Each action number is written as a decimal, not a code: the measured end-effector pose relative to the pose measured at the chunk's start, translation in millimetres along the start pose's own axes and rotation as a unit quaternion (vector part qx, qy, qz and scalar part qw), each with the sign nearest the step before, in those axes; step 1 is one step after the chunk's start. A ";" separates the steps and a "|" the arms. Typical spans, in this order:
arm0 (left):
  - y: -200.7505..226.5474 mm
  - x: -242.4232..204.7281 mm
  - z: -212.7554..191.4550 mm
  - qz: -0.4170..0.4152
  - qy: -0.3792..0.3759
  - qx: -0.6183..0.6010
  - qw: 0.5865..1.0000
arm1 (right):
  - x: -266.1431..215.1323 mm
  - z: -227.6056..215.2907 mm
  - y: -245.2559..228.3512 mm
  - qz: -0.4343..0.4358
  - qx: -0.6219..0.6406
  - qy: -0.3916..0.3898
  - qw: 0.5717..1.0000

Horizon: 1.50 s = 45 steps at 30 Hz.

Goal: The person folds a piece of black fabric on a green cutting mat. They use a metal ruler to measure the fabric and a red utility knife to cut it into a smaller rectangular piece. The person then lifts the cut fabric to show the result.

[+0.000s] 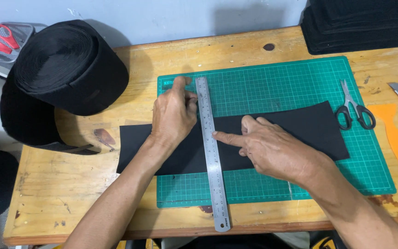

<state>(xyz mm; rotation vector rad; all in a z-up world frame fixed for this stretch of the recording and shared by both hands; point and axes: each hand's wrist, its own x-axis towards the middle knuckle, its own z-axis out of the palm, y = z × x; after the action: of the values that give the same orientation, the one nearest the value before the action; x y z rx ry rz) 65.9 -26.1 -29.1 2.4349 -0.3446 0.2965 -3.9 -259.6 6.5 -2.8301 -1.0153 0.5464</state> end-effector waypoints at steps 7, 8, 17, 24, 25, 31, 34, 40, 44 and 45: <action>7.0 1.7 1.4 0.098 -0.017 0.107 0.989 | 3.0 -0.5 1.5 -0.025 -0.017 0.009 0.999; 8.1 2.5 -2.3 0.079 -0.028 0.122 0.989 | 2.8 -1.4 1.1 -0.023 -0.007 0.010 1.000; 33.3 5.5 -40.9 -0.178 -0.070 -0.284 0.939 | 0.6 -6.9 0.9 -0.018 0.028 0.012 0.999; 31.2 6.0 -24.9 -0.219 -0.088 -0.447 0.863 | -1.8 -9.7 -1.8 -0.001 0.055 0.000 0.998; 34.0 6.9 -24.9 -0.218 -0.089 -0.447 0.863 | -1.4 -6.7 -0.2 0.001 0.056 0.001 0.998; 58.8 15.4 -20.7 -0.278 -0.067 -0.460 0.840 | 0.9 -4.9 0.5 -0.026 0.022 0.032 0.999; 64.1 21.2 -10.9 -0.292 -0.046 -0.480 0.826 | -0.2 -10.0 -2.1 0.008 0.065 -0.004 0.998; 67.4 48.6 -4.2 -0.218 0.002 -0.436 0.873 | -1.0 -6.3 0.3 0.010 0.080 0.003 0.997; 59.8 60.2 2.1 -0.125 0.063 -0.402 0.905 | 1.1 -3.1 3.4 -0.026 0.047 0.026 0.998; 60.3 60.6 0.2 -0.101 0.060 -0.381 0.917 | 1.6 -3.7 3.6 -0.033 0.032 0.023 0.999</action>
<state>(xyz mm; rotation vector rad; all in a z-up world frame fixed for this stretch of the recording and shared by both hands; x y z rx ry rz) 103.7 -81.9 23.4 1.6527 -0.1128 0.1708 0.7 -261.3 8.8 -2.7288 -1.0593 0.4956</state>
